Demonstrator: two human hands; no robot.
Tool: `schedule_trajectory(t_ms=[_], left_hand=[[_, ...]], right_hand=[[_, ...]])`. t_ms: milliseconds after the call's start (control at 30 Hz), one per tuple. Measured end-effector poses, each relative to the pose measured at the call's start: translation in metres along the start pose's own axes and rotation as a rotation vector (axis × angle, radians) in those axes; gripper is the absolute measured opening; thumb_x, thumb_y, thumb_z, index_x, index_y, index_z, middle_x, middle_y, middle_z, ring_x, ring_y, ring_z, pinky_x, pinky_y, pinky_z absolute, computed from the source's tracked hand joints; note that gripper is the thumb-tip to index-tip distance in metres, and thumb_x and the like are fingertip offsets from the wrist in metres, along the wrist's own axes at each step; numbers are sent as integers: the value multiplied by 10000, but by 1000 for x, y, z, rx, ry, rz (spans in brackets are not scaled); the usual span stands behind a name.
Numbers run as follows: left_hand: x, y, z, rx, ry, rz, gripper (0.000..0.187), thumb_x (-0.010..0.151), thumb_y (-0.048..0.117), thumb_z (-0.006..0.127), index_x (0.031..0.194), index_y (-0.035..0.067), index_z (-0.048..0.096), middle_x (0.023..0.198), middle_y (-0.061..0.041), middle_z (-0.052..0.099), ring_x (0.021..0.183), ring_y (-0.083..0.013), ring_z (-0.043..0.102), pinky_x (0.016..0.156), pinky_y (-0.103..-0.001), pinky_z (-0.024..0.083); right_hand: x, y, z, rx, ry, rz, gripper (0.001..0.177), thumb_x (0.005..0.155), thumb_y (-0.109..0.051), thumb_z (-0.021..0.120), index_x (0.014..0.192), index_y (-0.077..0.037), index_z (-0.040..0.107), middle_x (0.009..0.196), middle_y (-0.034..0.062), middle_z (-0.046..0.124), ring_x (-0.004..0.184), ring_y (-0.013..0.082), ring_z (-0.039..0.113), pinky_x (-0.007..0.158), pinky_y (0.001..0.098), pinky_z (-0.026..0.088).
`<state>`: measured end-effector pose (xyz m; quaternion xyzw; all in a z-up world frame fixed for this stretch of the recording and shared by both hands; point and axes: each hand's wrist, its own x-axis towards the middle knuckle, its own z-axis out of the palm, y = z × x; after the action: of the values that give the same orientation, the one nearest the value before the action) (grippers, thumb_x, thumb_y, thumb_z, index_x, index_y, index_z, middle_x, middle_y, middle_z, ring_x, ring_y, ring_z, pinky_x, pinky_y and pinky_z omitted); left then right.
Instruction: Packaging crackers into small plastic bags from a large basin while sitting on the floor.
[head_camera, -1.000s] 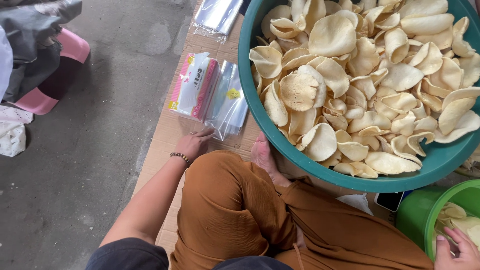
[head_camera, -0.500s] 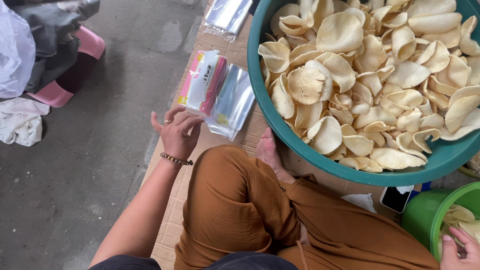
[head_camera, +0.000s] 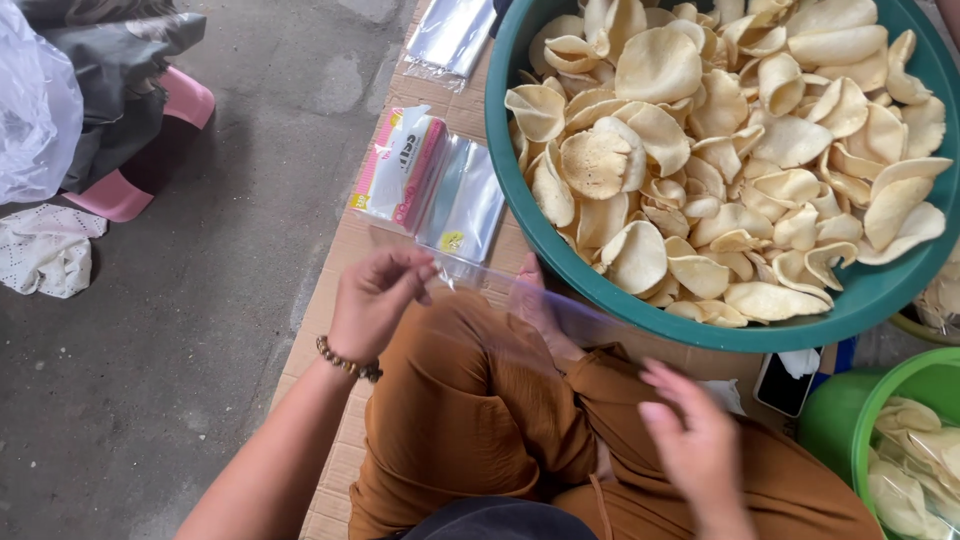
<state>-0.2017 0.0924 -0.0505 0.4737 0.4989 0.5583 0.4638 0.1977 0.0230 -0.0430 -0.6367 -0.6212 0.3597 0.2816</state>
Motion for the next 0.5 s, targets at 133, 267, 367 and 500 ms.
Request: schedule_trajectory(t_ms=[133,267,367,500], left_hand=[[-27,14,10,6,-137,-120,246,944,71,721,1172,98,630,764,-46,713,619,-107,666,580,-213,565],[-39,41,17,226,-329,-67,454,904,128,751,1312,88,556,1084,-38,745,825,-95,754,736,-218,603],[-40,63,34,216,-468,-50,404,919,73,721,1301,80,587,1119,-35,735,890,-89,755,798,-220,627],[-39,87,72,238,-567,119,352,985,144,655,1322,100,565,883,28,737,750,-61,666,718,-209,544]], right_hand=[[7,-36,64,358,-92,-137,651,883,-326,688,1437,-39,499,1574,150,493,1373,273,569,1154,432,425],[10,-74,62,446,107,-346,606,850,-522,674,1183,-25,579,1340,199,601,1298,317,613,1122,405,506],[24,-83,43,700,-216,-152,631,960,-535,549,1323,-21,519,1394,200,600,1291,321,629,1092,436,510],[26,-103,28,675,-766,-124,344,959,-271,686,1201,-27,664,963,72,751,883,143,700,839,297,577]])
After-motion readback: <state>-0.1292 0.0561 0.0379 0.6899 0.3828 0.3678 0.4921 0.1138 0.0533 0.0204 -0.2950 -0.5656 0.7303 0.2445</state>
